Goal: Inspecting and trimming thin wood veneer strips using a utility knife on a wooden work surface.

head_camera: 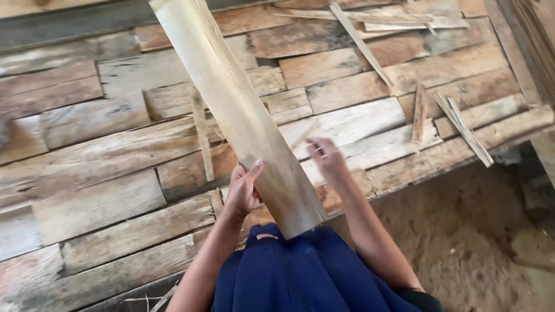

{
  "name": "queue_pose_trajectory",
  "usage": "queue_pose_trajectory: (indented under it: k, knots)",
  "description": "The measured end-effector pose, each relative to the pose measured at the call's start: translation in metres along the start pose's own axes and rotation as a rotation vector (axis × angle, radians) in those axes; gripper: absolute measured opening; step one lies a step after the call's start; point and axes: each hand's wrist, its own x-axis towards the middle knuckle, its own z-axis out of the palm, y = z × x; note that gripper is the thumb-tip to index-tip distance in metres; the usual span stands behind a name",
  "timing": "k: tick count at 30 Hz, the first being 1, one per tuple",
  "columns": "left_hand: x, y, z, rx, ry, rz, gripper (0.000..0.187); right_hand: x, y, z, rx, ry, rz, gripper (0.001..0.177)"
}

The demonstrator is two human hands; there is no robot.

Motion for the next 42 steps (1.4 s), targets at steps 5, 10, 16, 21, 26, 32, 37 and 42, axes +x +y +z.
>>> queue_pose_trajectory:
  k: [5, 10, 16, 21, 26, 32, 37, 42]
  knots:
    - [0.016, -0.031, 0.027, 0.151, -0.078, 0.004, 0.039, -0.005, 0.036, -0.078, -0.086, 0.206, 0.098, 0.021]
    - [0.024, -0.083, 0.082, 0.206, -0.126, -0.029, 0.038, 0.009, 0.113, -0.123, -0.129, 0.261, 0.188, 0.019]
    - [0.027, -0.151, 0.198, 0.192, -0.138, -0.029, 0.038, 0.06, 0.197, -0.227, -0.524, 0.331, 0.166, 0.024]
    - [0.062, -0.221, 0.267, 0.248, 0.016, -0.035, 0.035, 0.139, 0.238, -0.277, -0.54, 0.246, 0.344, 0.057]
    - [0.062, -0.233, 0.326, 0.268, 0.175, -0.003, 0.032, 0.149, 0.217, -0.297, -0.528, 0.052, 0.457, 0.071]
    - [0.086, -0.234, 0.327, 0.22, 0.329, 0.075, 0.032, 0.156, 0.226, -0.326, -0.4, 0.064, 0.462, 0.053]
    - [0.115, -0.237, 0.314, 0.166, 0.369, 0.144, 0.037, 0.148, 0.266, -0.386, -0.491, 0.257, 0.297, 0.037]
    - [0.135, -0.245, 0.322, 0.16, 0.41, 0.086, 0.04, 0.158, 0.319, -0.408, -0.764, 0.063, 0.411, 0.051]
